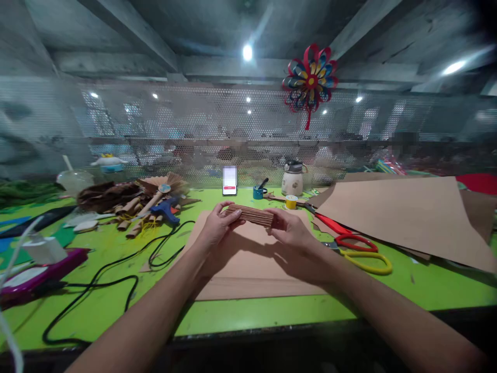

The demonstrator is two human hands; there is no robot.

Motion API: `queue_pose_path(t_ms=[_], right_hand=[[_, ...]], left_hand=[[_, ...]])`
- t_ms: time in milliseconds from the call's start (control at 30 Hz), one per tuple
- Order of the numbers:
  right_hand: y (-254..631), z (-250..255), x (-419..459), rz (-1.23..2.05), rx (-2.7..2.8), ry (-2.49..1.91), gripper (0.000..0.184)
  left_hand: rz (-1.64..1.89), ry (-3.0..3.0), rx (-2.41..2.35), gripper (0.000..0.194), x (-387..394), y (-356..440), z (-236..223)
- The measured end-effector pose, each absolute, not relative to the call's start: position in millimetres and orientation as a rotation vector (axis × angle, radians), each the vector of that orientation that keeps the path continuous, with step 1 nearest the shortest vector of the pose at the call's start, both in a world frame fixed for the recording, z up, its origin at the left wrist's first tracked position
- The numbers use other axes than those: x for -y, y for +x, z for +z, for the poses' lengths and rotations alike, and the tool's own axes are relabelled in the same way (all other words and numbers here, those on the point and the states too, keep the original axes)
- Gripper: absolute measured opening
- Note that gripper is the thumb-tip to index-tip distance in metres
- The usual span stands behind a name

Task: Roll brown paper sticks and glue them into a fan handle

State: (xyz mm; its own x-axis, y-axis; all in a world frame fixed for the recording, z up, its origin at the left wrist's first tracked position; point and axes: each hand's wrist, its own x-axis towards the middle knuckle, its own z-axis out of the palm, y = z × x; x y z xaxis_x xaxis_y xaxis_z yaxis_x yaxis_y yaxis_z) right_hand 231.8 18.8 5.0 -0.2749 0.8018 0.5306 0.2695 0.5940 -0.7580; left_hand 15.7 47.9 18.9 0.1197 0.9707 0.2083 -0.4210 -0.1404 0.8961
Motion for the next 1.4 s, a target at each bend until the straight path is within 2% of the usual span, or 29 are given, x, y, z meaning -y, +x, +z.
queue_pose_path(t_ms=[133,300,600,900,1100,1267,1400], right_hand=[[232.4,4.4,-20.2,0.885,1.703,-0.766,0.062],[230.3,8.4,-15.4,0.810,1.703,-0.850,0.068],[228.1,2.0,-21.0,0.594,1.699,-0.779,0.045],[230.5,7.2,-16.8,0.608,1.684,-0.783,0.028],[241.1,14.3,-20.0,0.712,1.608,-0.752,0.029],[254.0,20.8,-24.8,0.709,1.600,-0.715,0.027],[257.3,22.5,-25.5,0.731,1.630,-0.675,0.026]], left_hand=[[1.393,1.104,-0.666,0.046,-47.9,14.9,18.9],[1.406,1.093,-0.649,0.049,-47.8,16.0,19.5],[1.380,1.136,-0.619,0.047,-45.7,17.1,20.0],[1.271,1.265,-0.679,0.027,-39.2,17.1,21.4],[1.303,1.612,-0.884,0.028,-39.0,15.1,25.4],[1.202,2.220,-1.061,0.043,-36.2,17.5,24.8],[1.119,2.432,-1.127,0.020,-36.3,18.9,19.4]])
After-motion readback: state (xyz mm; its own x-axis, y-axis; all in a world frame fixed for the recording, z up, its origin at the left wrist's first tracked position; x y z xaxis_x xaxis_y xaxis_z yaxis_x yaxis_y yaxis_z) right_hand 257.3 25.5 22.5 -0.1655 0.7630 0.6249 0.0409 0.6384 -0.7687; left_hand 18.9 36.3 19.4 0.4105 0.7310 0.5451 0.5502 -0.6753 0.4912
